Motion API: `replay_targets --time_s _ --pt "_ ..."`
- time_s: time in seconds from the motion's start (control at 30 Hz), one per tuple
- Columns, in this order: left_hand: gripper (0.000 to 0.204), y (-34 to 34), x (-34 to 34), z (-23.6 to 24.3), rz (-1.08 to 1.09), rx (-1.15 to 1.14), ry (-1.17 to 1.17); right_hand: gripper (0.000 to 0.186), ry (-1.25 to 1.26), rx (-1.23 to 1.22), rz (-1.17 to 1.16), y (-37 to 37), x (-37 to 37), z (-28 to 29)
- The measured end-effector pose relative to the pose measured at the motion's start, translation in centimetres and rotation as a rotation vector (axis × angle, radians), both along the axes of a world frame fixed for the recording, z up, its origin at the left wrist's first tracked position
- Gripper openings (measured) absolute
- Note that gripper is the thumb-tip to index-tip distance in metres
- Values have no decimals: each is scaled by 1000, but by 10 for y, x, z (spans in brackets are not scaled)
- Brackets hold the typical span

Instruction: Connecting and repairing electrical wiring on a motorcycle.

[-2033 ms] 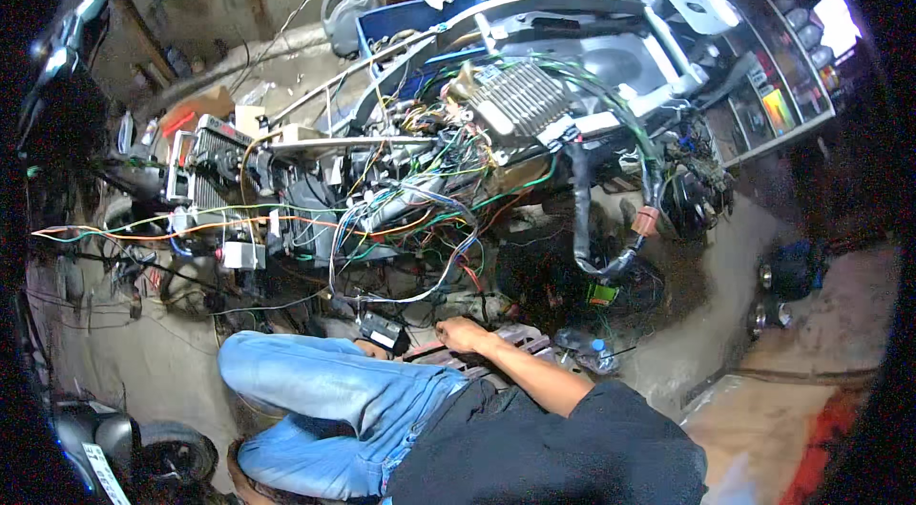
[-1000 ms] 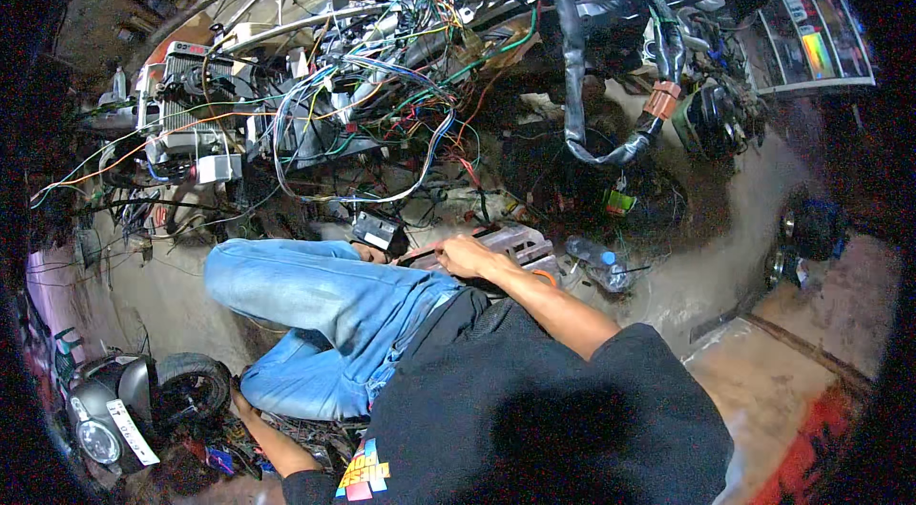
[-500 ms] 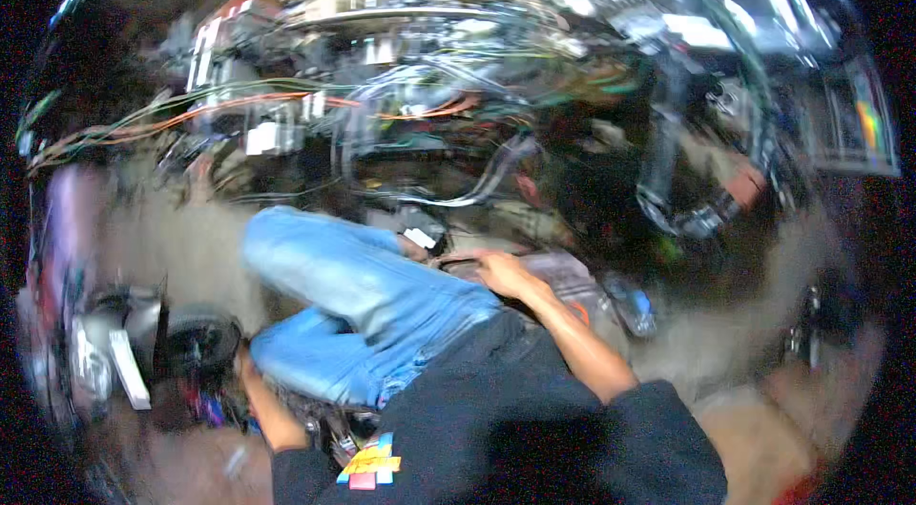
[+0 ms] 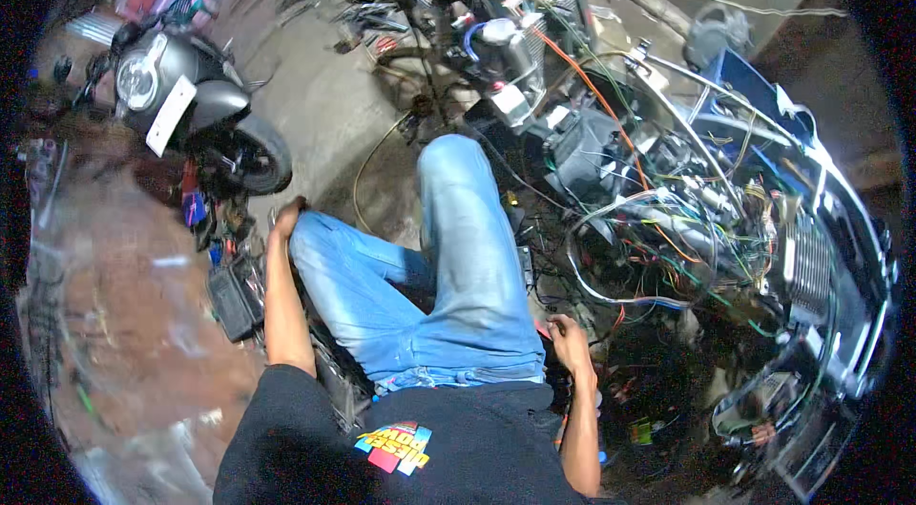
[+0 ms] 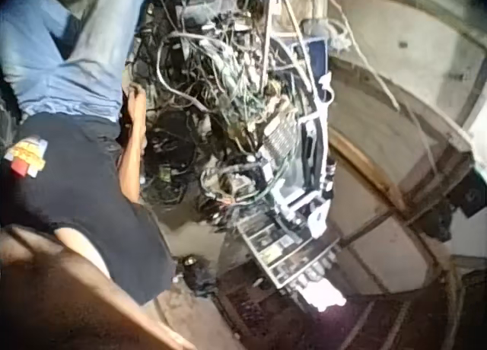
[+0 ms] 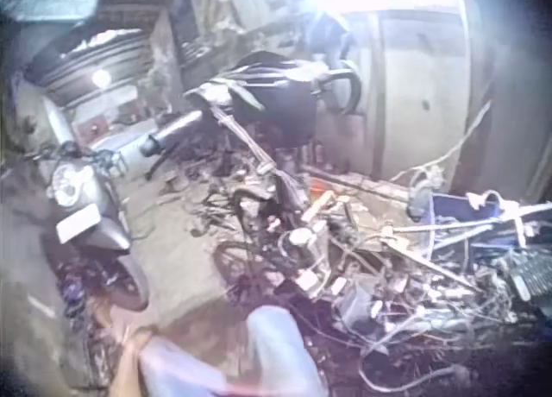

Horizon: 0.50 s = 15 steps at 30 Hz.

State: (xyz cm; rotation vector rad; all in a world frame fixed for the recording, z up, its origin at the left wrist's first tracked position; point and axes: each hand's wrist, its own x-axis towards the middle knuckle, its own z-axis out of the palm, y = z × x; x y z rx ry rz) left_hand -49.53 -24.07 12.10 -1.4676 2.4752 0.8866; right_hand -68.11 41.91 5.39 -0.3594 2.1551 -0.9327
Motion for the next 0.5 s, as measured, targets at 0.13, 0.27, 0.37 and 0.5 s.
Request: replay_targets --time_s 0.13,0.27,0.37,0.5 --pt "43 19 6 22 66 -24 116 29 -81 60 -15 -15 -14 20" --pt "44 48 -3 27 251 -286 112 29 -23 81 36 -36 -24 32" --pt "45 57 -4 27 351 -260 223 33 -40 104 13 -47 -30 39" --pt "43 58 3 29 344 -277 316 36 45 72 58 -54 -33 35"
